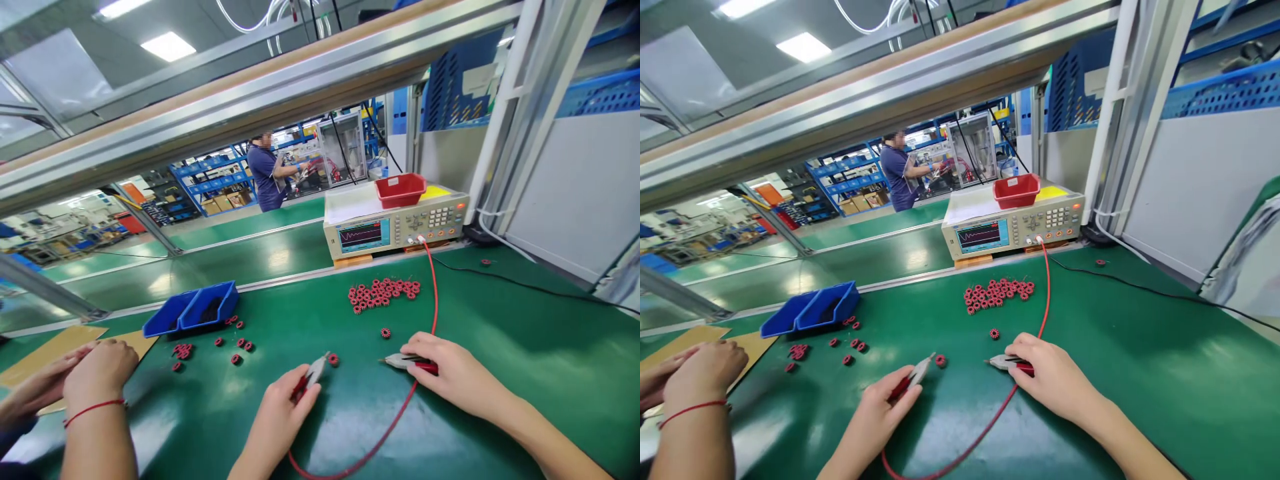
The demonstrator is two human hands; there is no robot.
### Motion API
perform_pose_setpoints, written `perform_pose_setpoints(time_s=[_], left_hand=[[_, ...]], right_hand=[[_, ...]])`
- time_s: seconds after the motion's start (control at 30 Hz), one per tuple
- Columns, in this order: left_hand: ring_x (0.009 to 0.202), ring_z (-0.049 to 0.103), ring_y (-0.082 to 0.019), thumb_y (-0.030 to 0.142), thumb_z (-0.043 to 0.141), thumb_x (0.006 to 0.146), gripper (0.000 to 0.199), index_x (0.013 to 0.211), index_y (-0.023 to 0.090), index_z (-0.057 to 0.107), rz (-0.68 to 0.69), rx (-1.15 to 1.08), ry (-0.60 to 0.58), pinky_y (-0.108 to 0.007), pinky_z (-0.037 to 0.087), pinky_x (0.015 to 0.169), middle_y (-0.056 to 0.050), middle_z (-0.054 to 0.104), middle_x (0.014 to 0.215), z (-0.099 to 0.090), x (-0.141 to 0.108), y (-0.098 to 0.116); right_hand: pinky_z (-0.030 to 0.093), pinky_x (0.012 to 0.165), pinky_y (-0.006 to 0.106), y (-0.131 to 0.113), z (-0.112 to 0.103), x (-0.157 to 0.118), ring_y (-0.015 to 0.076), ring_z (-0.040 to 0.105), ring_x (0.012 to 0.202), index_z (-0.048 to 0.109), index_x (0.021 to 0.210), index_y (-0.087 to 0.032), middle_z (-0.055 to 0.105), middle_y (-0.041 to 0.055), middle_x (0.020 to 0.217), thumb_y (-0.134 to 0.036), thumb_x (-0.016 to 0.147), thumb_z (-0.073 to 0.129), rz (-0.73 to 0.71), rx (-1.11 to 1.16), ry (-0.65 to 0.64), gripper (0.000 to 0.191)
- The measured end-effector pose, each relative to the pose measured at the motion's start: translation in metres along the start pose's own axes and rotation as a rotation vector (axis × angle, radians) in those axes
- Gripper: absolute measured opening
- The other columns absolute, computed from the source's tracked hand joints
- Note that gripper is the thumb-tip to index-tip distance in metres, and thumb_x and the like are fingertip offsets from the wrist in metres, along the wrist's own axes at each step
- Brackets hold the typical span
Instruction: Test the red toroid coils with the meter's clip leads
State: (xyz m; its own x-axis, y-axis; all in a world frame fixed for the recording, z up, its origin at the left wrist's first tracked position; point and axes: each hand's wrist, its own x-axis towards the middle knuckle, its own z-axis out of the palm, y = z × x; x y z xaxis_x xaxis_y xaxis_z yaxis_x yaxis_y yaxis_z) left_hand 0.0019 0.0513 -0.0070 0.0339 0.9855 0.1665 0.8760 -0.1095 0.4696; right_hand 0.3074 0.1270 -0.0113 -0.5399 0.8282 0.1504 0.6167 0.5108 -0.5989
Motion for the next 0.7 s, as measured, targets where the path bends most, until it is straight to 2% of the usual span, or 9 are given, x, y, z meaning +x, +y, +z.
perform_pose_setpoints(time_s=[0.13, 0.2, 0.27, 0.33, 0.5, 0.6, 0.7], left_hand=[[0.063, 0.067, -0.021, 0.043, 0.048, 0.082, 0.035, 0.094, 0.015, 0.065, -0.202, 0.246, 0.232, -0.026, 0.051, 0.058, -0.007, 0.072, 0.076, -0.02, -0.013, -0.036], [0.061, 0.067, -0.022, 0.042, 0.046, 0.082, 0.034, 0.093, 0.016, 0.066, -0.233, 0.34, 0.311, -0.027, 0.05, 0.056, -0.008, 0.072, 0.075, -0.022, -0.012, -0.038], [0.063, 0.067, -0.022, 0.04, 0.046, 0.082, 0.033, 0.094, 0.016, 0.065, -0.184, 0.336, 0.339, -0.027, 0.05, 0.058, -0.008, 0.072, 0.077, -0.015, -0.007, -0.025], [0.065, 0.067, -0.021, 0.038, 0.045, 0.084, 0.031, 0.095, 0.017, 0.064, -0.098, 0.256, 0.277, -0.027, 0.05, 0.062, -0.008, 0.072, 0.08, -0.005, 0.001, -0.003], [0.069, 0.063, -0.019, 0.029, 0.046, 0.086, 0.02, 0.09, 0.019, 0.062, 0.052, 0.109, -0.016, -0.025, 0.044, 0.06, -0.005, 0.068, 0.079, 0.018, 0.028, 0.055], [0.06, 0.056, -0.016, 0.028, 0.047, 0.085, 0.017, 0.076, 0.019, 0.059, 0.118, 0.086, -0.103, -0.022, 0.036, 0.053, -0.001, 0.062, 0.068, 0.024, 0.045, 0.07], [0.055, 0.05, -0.013, 0.028, 0.047, 0.085, 0.018, 0.07, 0.02, 0.055, 0.168, 0.036, -0.146, -0.021, 0.032, 0.051, 0.002, 0.056, 0.061, 0.03, 0.056, 0.072]], right_hand=[[0.046, 0.069, 0.027, -0.003, 0.001, 0.0, 0.0157, 0.059, 0.072, 0.065, 0.095, -0.026, 0.061, 0.0023, 0.091, -0.022, 0.084, 0.045, -0.003, 0.0, 0.0, 0.023], [0.046, 0.07, 0.028, -0.004, 0.0, 0.001, 0.0157, 0.059, 0.073, 0.064, 0.096, -0.026, 0.061, 0.002, 0.092, -0.023, 0.084, 0.045, 0.011, -0.011, 0.016, 0.023], [0.046, 0.072, 0.028, -0.004, -0.001, 0.001, 0.0161, 0.059, 0.075, 0.064, 0.097, -0.025, 0.061, 0.0022, 0.093, -0.023, 0.084, 0.045, 0.03, -0.029, 0.035, 0.023], [0.046, 0.073, 0.028, -0.001, -0.003, 0.001, 0.0165, 0.059, 0.076, 0.065, 0.096, -0.025, 0.062, 0.0026, 0.093, -0.024, 0.083, 0.046, 0.049, -0.047, 0.047, 0.023], [0.046, 0.071, 0.029, 0.01, -0.01, -0.002, 0.0171, 0.061, 0.076, 0.065, 0.094, -0.024, 0.063, 0.0023, 0.093, -0.026, 0.083, 0.046, 0.115, -0.099, 0.082, 0.022], [0.045, 0.068, 0.028, 0.016, -0.011, -0.002, 0.0173, 0.061, 0.075, 0.066, 0.09, -0.024, 0.063, 0.0021, 0.091, -0.028, 0.083, 0.046, 0.197, -0.166, 0.142, 0.022], [0.044, 0.065, 0.027, 0.017, -0.01, 0.0, 0.0174, 0.062, 0.075, 0.065, 0.09, -0.024, 0.063, 0.0014, 0.089, -0.028, 0.084, 0.045, 0.261, -0.237, 0.19, 0.022]])
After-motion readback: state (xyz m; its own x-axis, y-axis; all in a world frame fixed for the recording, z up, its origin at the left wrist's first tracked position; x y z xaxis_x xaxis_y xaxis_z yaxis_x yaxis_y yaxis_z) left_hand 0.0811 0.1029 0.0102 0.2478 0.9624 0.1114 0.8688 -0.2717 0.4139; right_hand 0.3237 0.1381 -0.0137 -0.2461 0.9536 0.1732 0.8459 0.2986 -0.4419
